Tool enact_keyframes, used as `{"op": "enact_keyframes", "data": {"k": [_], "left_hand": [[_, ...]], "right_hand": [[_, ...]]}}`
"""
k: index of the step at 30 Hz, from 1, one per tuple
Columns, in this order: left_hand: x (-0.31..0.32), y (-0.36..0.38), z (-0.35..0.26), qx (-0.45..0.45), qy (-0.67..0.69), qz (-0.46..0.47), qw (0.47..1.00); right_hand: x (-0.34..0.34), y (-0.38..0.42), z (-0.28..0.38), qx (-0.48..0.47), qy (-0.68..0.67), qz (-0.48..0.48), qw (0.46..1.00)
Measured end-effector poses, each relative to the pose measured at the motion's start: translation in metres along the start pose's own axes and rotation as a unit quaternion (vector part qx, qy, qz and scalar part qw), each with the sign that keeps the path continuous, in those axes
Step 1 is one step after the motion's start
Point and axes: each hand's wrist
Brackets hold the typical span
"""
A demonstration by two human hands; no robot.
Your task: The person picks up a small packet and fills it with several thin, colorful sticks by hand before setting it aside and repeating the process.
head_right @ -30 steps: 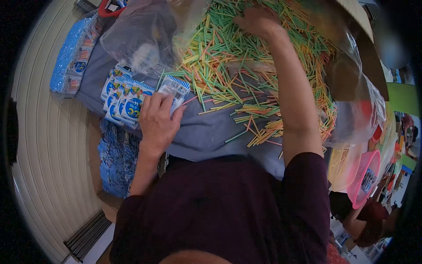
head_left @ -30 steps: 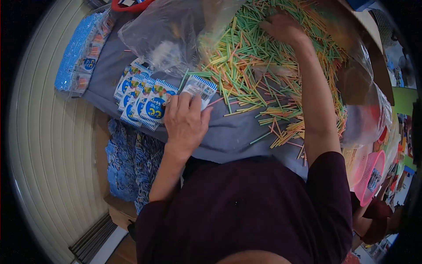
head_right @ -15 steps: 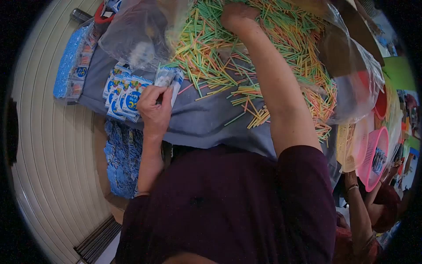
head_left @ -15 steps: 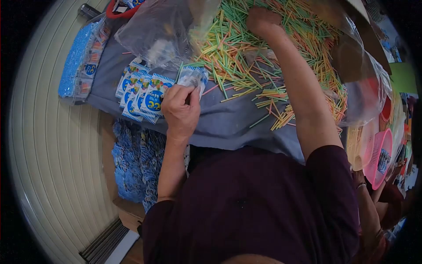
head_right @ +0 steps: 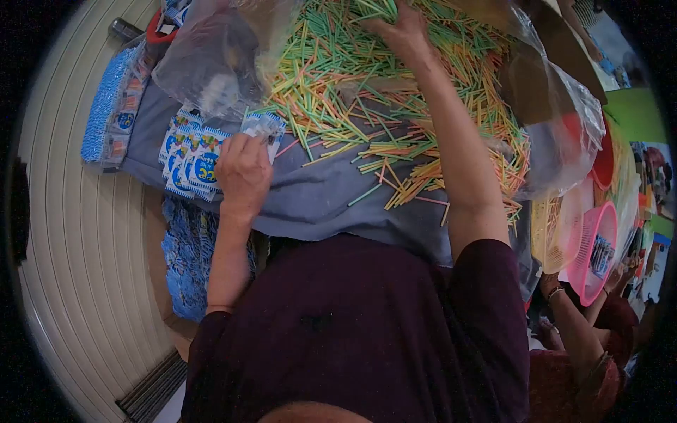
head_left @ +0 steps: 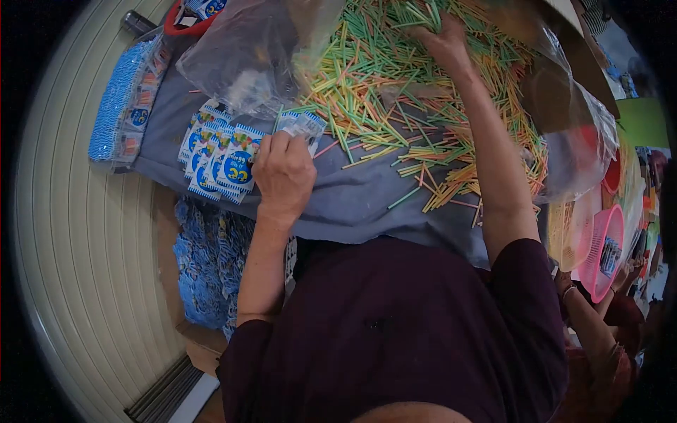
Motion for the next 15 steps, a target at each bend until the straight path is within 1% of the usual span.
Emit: {"op": "enact_keyframes", "data": {"k": [2,3,5,6,8,9,11,12,14,15], "left_hand": [[-0.004,-0.003,0.004,0.074,0.018,-0.087,0.993],[-0.003,-0.001,0.003,0.074,0.017,-0.087,0.993],[-0.001,0.009,0.001,0.065,0.04,-0.041,0.996],[-0.004,0.011,0.0,0.066,0.039,-0.04,0.996],[-0.01,0.013,-0.003,0.032,0.058,-0.024,0.998],[-0.011,0.014,-0.005,0.03,0.06,-0.023,0.997],[-0.013,0.013,-0.004,0.003,0.038,0.01,0.999],[-0.013,0.011,-0.002,0.001,0.04,0.005,0.999],[-0.012,0.009,0.004,-0.009,0.163,-0.01,0.987],[-0.012,0.009,0.007,-0.008,0.166,-0.013,0.986]], "right_hand": [[-0.002,0.007,0.01,-0.01,-0.055,-0.001,0.998],[-0.006,0.008,0.011,-0.015,-0.083,0.001,0.996],[-0.012,0.027,0.012,-0.026,-0.139,0.007,0.99],[-0.016,0.033,0.013,-0.03,-0.167,0.008,0.985],[-0.018,0.036,0.016,-0.035,-0.22,0.008,0.975],[-0.014,0.042,0.014,-0.034,-0.219,0.009,0.975],[-0.004,0.05,0.011,-0.059,-0.044,-0.043,0.996],[-0.007,0.053,0.016,-0.063,-0.04,-0.043,0.996],[-0.014,0.059,0.024,-0.042,-0.185,0.019,0.982],[-0.018,0.058,0.021,-0.042,-0.181,0.017,0.982]]}}
Point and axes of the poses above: each hand's wrist, its own y-axis away from the middle knuckle, its own x-axis out of the palm, z = x × y, and after that the axes turned 14 degrees about z, right-handed
